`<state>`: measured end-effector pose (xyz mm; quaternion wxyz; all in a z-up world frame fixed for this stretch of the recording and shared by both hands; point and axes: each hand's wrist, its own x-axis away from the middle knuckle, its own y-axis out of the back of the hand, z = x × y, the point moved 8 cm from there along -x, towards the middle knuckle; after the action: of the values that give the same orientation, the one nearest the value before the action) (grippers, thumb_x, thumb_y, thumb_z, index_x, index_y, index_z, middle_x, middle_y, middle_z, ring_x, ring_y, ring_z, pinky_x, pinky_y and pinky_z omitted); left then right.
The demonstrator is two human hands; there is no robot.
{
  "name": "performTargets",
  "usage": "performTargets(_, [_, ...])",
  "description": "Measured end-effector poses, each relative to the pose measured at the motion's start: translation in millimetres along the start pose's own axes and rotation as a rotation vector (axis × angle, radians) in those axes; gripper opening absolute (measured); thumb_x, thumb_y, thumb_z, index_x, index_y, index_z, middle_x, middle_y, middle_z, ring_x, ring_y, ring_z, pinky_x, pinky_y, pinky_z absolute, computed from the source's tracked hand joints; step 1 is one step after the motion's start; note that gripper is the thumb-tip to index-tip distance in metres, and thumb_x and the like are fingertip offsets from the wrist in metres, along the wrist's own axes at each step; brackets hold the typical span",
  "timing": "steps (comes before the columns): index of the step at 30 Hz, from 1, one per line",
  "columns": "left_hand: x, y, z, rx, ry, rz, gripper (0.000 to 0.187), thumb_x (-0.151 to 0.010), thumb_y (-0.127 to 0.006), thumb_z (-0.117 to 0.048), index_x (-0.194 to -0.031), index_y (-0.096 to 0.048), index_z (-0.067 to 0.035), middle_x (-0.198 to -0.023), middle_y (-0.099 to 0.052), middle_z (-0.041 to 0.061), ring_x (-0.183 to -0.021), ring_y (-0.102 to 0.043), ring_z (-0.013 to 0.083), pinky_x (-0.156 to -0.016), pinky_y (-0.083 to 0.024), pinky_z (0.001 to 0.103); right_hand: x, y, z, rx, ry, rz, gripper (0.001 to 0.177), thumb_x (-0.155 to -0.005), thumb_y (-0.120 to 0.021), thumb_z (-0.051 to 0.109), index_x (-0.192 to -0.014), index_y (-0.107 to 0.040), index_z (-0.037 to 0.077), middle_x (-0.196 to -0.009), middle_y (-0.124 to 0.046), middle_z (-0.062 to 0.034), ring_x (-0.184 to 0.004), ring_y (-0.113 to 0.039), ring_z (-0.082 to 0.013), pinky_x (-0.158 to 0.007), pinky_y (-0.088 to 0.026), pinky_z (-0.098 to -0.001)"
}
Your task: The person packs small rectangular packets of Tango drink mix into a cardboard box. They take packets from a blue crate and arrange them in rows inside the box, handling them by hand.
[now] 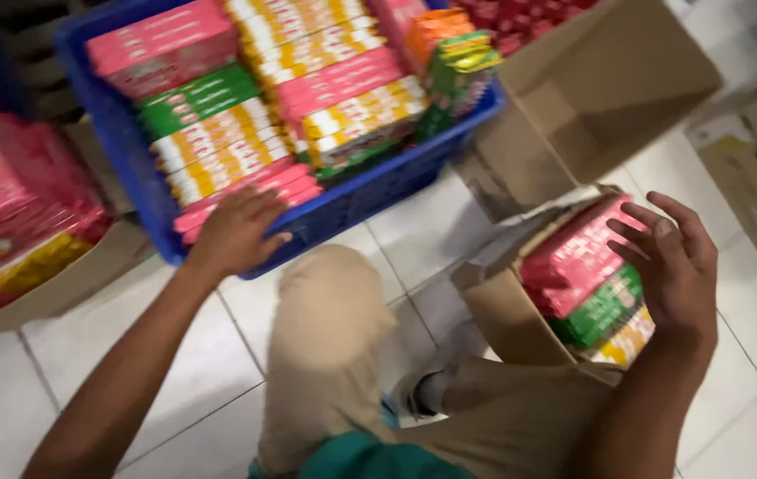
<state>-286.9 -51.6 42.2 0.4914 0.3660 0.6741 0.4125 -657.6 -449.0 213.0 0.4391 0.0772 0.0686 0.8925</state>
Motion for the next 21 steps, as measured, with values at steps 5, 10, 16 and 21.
performTargets(5, [-105,39,-57,0.209,0.124,0.255,0.047,-0.097,-0.061,-0.040,-0.132,-0.069,-0.010,-0.132,-0.070,0.014,-0.120,-0.065,0.0349,-0.096,-0.051,0.047,20,59,-25,-0.001,-0.131,-0.218,0.037,-0.102,-0.058,0.028,-0.136,-0.056,0.014,-0.124,-0.068,-0.0116,-0.102,-0.069,-0.0232,-0.089,-0.058,-0.0347])
performTargets(10, [-200,47,-190,0.291,-0.133,0.232,0.049,-0.093,-0.071,-0.032,-0.139,-0.067,-0.017,-0.130,-0.071,0.009,-0.118,-0.068,0.0333,-0.097,-0.054,0.046,19,104,-77,-0.052,-0.143,-0.296,0.039,-0.100,-0.067,0.025,-0.138,-0.060,0.017,-0.118,-0.070,-0.0135,-0.106,-0.073,-0.0299,-0.086,-0.063,-0.0447])
performTargets(16, [-219,-43,-293,0.370,-0.288,0.440,0.065,-0.088,-0.071,-0.038,-0.147,-0.056,-0.014,-0.126,-0.069,0.017,-0.108,-0.071,0.0415,-0.090,-0.056,0.054,-8,101,-124,0.100,-0.296,-0.384,0.056,-0.098,-0.075,0.037,-0.146,-0.053,0.017,-0.135,-0.057,-0.0246,-0.114,-0.067,-0.0420,-0.079,-0.065,-0.0519])
performTargets(21, [-201,-105,-301,0.327,-0.181,0.738,0.058,-0.093,-0.068,-0.035,-0.146,-0.056,-0.016,-0.124,-0.070,0.015,-0.102,-0.073,0.0384,-0.088,-0.058,0.053,-47,63,-179,0.590,-0.211,-0.305,0.074,-0.086,-0.080,0.059,-0.150,-0.052,0.034,-0.146,-0.042,-0.0327,-0.140,-0.046,-0.0525,-0.118,-0.039,-0.0572])
